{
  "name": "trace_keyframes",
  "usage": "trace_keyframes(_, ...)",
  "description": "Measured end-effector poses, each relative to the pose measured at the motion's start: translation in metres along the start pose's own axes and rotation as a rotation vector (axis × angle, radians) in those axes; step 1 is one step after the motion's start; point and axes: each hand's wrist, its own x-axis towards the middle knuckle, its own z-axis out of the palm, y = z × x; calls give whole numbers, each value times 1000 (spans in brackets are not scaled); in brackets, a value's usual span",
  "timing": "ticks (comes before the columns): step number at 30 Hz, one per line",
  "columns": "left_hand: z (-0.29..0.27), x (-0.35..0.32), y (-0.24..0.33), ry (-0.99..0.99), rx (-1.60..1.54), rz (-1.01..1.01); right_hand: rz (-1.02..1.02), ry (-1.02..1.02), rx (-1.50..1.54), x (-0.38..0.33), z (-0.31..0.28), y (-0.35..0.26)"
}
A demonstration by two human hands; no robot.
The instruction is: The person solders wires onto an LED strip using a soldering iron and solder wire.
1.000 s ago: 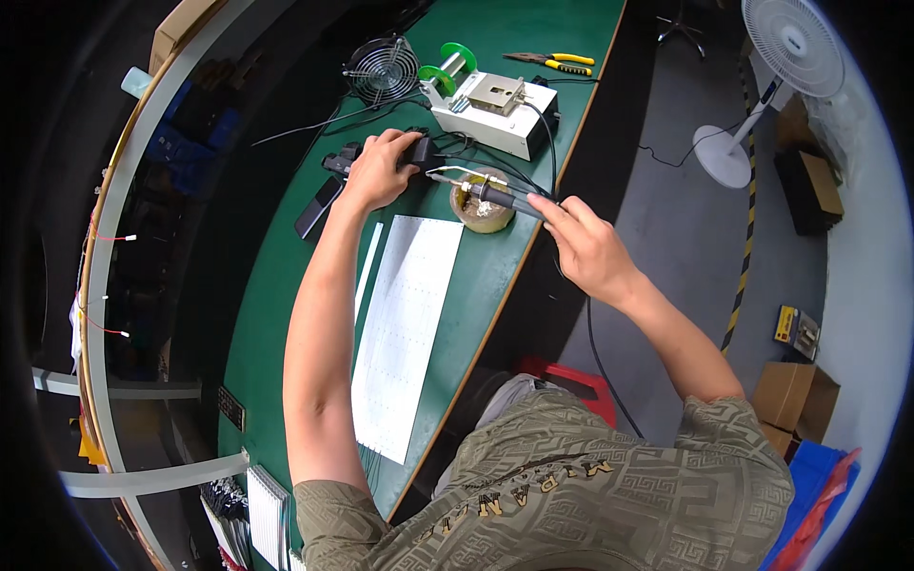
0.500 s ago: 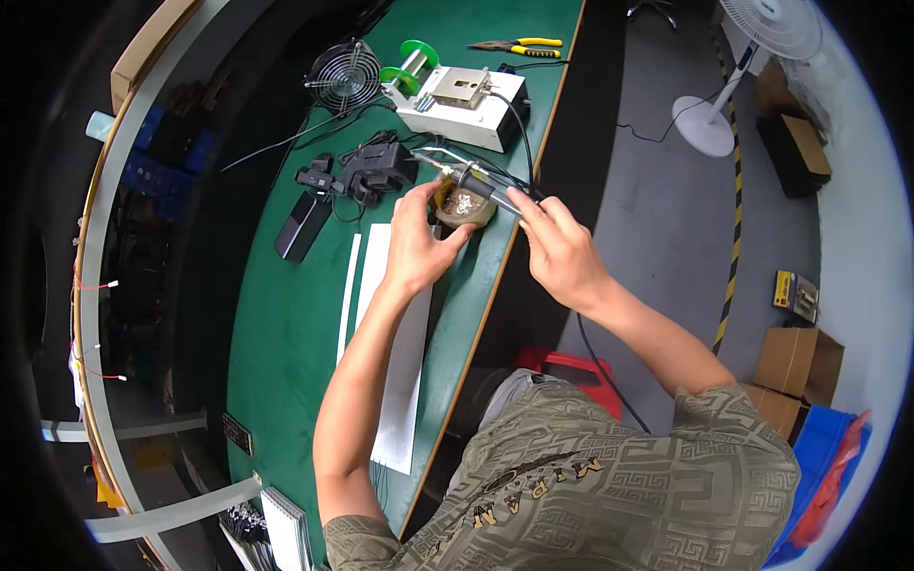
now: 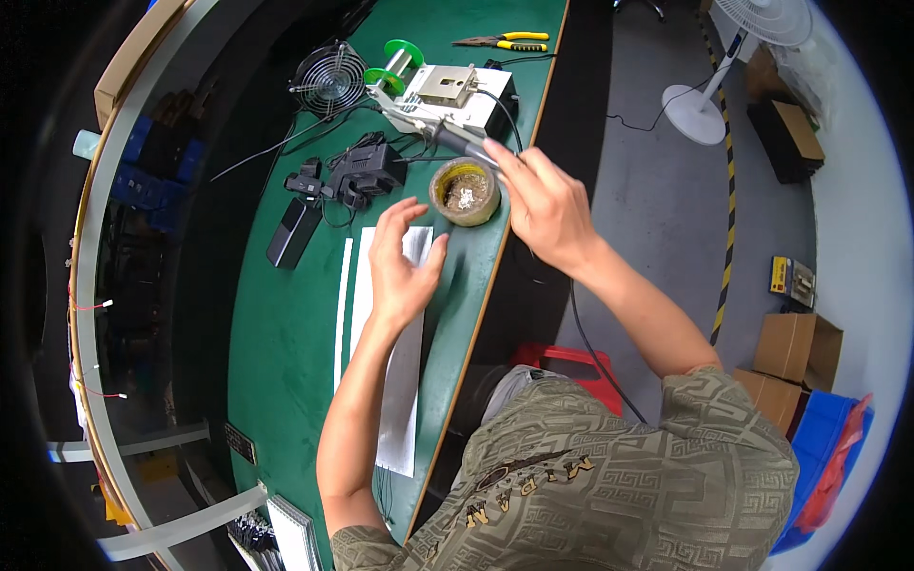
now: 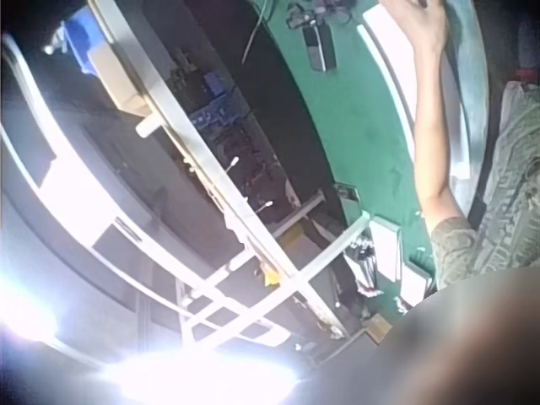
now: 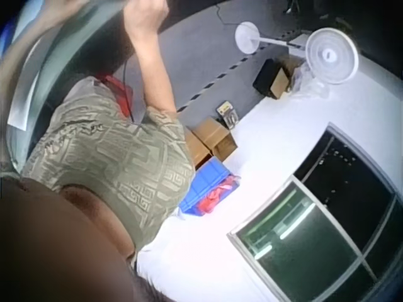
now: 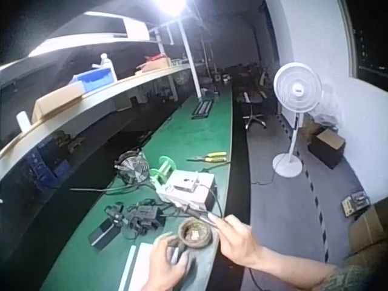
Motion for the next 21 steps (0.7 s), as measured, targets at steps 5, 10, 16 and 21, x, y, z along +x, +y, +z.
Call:
trace_keyframes(5,-32,-47,33,-90,-21,-81,-161,-19,-72,25,8,11)
trace_keyframes(10,-61,-96,65,-156,-49,-125,-124,-83,-81,4,19,0)
trace_keyframes(16,-82,-150,83,-108,-12,-250,-39,-139,-12,-31,8,8)
trace_keyframes(21,-91,-176,89,-61,22,-321,-99,-250,13,-27,-1,34)
